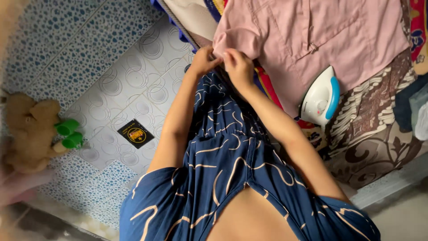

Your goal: Ironing a pink jacket and then folding it on a mattress on the floor.

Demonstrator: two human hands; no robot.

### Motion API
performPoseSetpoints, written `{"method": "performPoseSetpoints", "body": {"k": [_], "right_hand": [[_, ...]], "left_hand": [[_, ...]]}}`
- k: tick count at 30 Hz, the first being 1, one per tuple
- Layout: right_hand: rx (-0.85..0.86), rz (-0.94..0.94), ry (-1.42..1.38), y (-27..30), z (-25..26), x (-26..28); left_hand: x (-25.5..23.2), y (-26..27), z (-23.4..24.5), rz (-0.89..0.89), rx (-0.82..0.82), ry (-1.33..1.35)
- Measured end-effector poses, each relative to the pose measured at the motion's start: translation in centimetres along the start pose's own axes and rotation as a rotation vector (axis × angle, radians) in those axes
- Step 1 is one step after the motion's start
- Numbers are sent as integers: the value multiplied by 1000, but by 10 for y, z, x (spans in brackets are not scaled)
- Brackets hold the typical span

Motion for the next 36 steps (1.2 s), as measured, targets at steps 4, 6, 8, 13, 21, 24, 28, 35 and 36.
{"method": "performPoseSetpoints", "body": {"k": [4, 6, 8, 13, 21, 24, 28, 35, 36], "right_hand": [[-200, -421, 128, 81, 73, -133], [-175, -321, 110, 113, 92, -183], [-144, -214, 94, 129, 104, -200], [-87, -350, 447, 130, 91, -228], [-490, -842, -371, 145, 95, -270], [-616, -1195, -1004, 130, 76, -280], [-394, -865, -1417, 18, 27, -146], [580, 9, -261, -68, -22, 68], [584, -16, -79, -65, -24, 58]], "left_hand": [[0, -2, 7, 193, 184, 1299], [6, -9, 1, 235, 156, 1324], [10, -14, 0, 278, 119, 1353], [7, -16, 57, 338, -97, 685], [43, 10, 50, 383, 270, 398], [50, 30, 40, 305, 387, 748], [57, 42, -5, 374, 396, 1387], [33, 35, 52, 417, 267, 1490], [20, 35, 88, 462, 342, 1169]]}}
Point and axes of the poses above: each hand's wrist, its own y-axis away from the middle knuckle, its own z-axis out of the back of the hand, x = y × z, the point moved 2 cm from there along -y, towards the middle knuckle, and after that the axes turned 4 degrees about z, right-handed, at the moved point
